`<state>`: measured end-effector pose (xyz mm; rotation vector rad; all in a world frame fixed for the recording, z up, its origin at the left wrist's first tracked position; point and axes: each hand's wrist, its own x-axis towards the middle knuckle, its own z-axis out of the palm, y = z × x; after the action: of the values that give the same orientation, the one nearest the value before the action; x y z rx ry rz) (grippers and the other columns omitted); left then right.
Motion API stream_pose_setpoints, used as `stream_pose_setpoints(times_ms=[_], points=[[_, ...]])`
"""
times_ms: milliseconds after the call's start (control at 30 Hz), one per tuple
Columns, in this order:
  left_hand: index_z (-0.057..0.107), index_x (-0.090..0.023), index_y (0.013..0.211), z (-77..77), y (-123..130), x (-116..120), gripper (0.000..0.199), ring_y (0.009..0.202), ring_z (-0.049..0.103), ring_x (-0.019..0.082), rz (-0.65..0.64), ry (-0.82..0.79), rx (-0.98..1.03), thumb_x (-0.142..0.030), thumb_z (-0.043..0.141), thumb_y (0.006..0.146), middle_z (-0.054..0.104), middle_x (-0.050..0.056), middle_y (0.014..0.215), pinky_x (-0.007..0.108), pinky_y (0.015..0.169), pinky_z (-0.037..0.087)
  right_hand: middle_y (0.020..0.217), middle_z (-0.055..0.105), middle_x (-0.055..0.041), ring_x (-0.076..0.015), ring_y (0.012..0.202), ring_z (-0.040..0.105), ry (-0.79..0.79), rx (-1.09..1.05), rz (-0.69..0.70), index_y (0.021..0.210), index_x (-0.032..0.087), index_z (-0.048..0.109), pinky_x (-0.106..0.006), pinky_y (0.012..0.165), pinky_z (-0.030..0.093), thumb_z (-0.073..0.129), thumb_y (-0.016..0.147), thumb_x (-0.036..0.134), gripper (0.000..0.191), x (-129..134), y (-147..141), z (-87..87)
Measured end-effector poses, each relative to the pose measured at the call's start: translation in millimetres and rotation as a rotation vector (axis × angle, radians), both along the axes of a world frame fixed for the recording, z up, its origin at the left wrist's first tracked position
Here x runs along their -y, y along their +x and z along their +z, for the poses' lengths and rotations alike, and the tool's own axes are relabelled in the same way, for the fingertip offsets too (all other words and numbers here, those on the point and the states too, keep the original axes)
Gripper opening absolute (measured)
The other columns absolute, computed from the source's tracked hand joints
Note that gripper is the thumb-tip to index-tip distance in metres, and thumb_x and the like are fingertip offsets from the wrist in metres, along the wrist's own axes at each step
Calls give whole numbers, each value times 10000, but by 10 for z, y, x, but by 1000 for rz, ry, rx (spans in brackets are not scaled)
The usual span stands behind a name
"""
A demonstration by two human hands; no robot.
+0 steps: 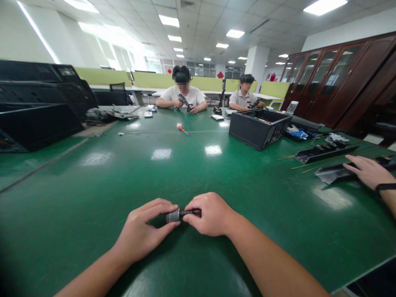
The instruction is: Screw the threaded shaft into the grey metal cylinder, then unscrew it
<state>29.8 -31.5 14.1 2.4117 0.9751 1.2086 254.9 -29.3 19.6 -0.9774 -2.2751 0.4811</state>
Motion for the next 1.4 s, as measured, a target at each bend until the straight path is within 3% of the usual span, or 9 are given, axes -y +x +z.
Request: stream_pose_setpoints(times_ms=[800,1400], points=[[726,-201,983,7,1,1,170,826,686,157,0,-6,3,-182,734,814,718,48,925,250,749,562,780,711,-30,-153,700,629,-8,25,-1,897,173,742,-251,664,433,693,833,265,122,-6,16,-21],[733,-198,971,19,12,-7,155,808,688,166,-2,-3,17,-199,732,816,722,57,911,256,732,569,740,695,-26,-140,669,607,-44,54,-6,838,172,739,-248,651,410,629,895,279,164,-6,30,30]])
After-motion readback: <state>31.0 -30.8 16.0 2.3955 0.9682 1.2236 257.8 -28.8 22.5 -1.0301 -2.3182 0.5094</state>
